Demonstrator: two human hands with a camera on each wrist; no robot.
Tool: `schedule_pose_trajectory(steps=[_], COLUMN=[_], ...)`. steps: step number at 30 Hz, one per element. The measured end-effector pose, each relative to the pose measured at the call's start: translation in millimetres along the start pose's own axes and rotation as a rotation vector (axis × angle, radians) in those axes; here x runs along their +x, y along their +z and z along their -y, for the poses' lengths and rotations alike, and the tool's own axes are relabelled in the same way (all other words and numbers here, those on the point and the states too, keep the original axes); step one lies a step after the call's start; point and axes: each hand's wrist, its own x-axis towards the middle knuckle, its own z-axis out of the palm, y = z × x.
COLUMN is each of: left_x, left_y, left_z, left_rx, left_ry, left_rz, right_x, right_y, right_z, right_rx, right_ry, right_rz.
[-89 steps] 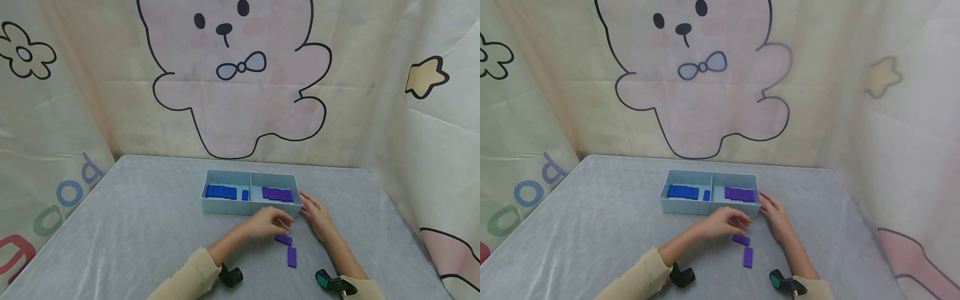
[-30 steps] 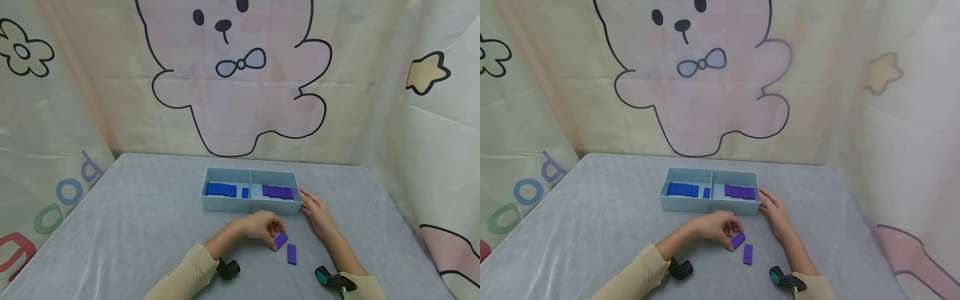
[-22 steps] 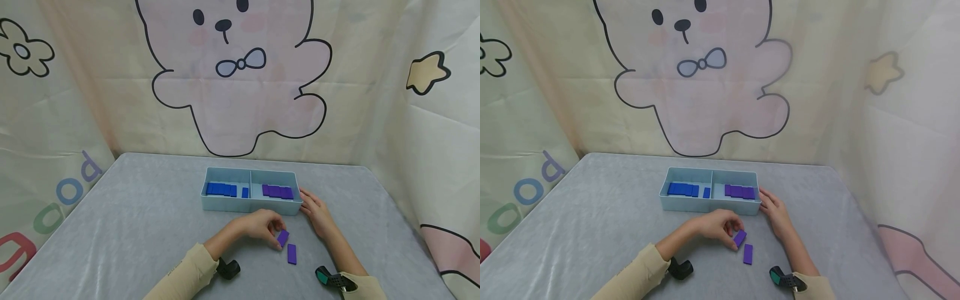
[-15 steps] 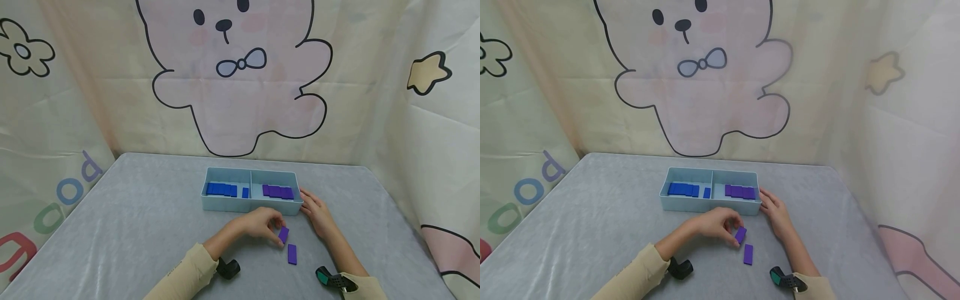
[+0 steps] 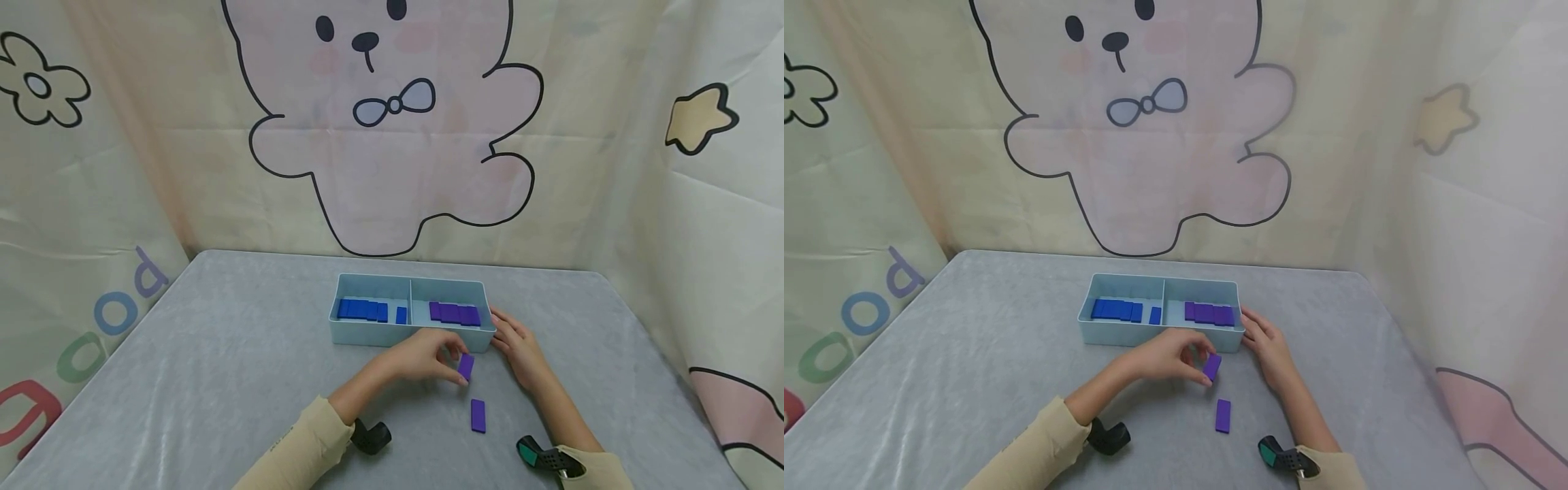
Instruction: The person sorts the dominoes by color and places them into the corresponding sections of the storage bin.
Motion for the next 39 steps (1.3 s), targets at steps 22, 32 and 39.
schedule_pose_trajectory(steps=[22,32,39], left_x=[-2.8,-2.9,-1.9], left_y=[-25.4,-35.7,-43.9], left_z=[-17.3,-16.6,-15.3], left_rx=[0.051,0.053,0.041], left_ry=[-0.086,-0.096,-0.134], left_rz=[-0.175,-0.269,-0.317], right_x=[-1,-1,-1], right_y=[1,0,-1], right_z=[-1,0,0], right_rx=[0.025,0.003,-0.012], right_ry=[-0.015,-0.041,-0.033], right_rz=[-0.007,0.033,0.036])
